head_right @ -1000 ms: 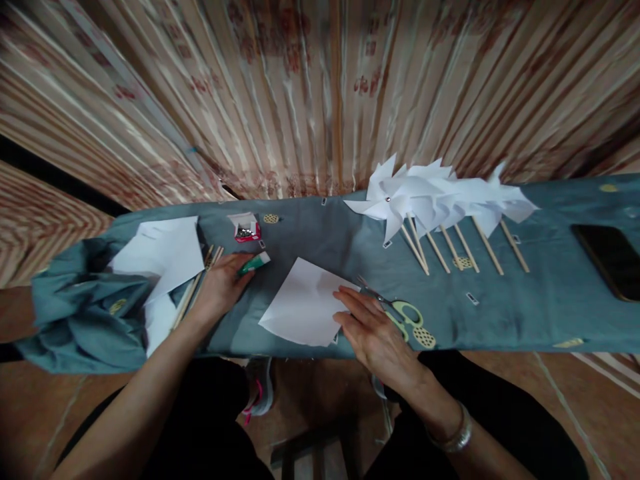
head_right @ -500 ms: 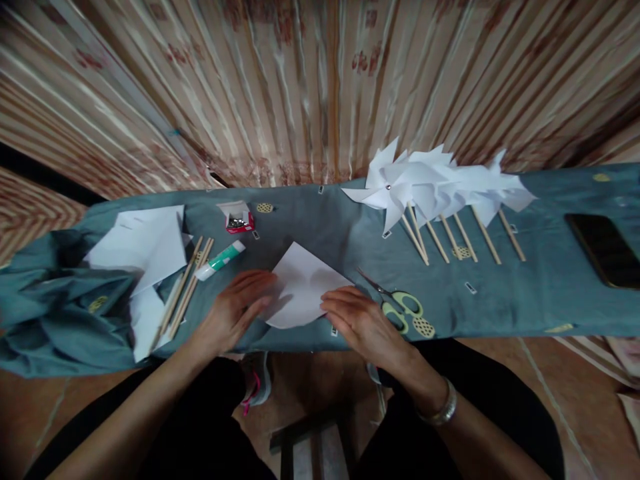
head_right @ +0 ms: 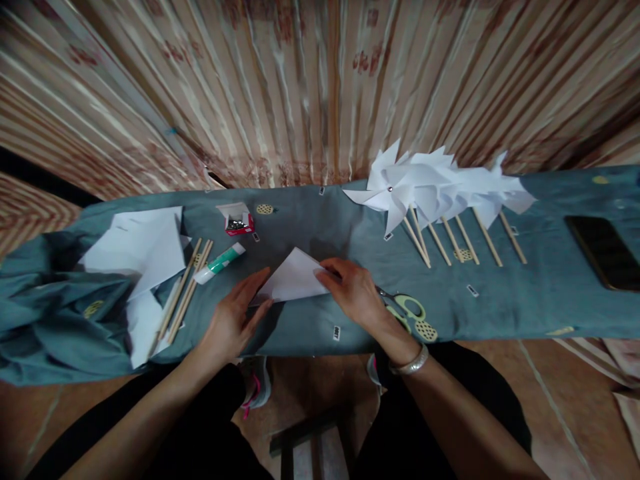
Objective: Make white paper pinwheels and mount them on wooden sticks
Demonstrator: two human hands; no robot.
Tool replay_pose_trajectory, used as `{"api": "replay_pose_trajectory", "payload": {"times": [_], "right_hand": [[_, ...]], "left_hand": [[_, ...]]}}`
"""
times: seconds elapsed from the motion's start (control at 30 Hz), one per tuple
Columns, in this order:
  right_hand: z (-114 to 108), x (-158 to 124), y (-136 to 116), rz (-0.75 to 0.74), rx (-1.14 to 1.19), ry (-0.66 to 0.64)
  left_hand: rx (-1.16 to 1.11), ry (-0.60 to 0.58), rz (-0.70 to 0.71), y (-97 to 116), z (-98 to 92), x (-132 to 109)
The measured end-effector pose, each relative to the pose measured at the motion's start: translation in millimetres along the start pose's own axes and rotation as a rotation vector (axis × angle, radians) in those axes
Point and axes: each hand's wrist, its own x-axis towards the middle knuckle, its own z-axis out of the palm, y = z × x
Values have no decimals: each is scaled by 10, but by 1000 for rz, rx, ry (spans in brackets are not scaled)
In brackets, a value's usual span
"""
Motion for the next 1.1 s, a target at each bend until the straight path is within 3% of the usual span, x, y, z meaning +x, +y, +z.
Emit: {"api": "replay_pose_trajectory", "payload": {"times": [0.1,0.23,0.4,0.77,1.1], "right_hand": [[34,29,0,28,-40,6],[75,37,18,14,-51,21],[89,59,4,22,-80,17],[90,87,-31,-8,-155,5],[98,73,0,-149,-277,16]], "left_hand": [[132,1,176,121,18,-20],[229,-138,319,262,134,-105],[256,-257,285,271,262,-199],[258,-293,248,264,281,-206],[258,-326,236,261,301,-225]]}}
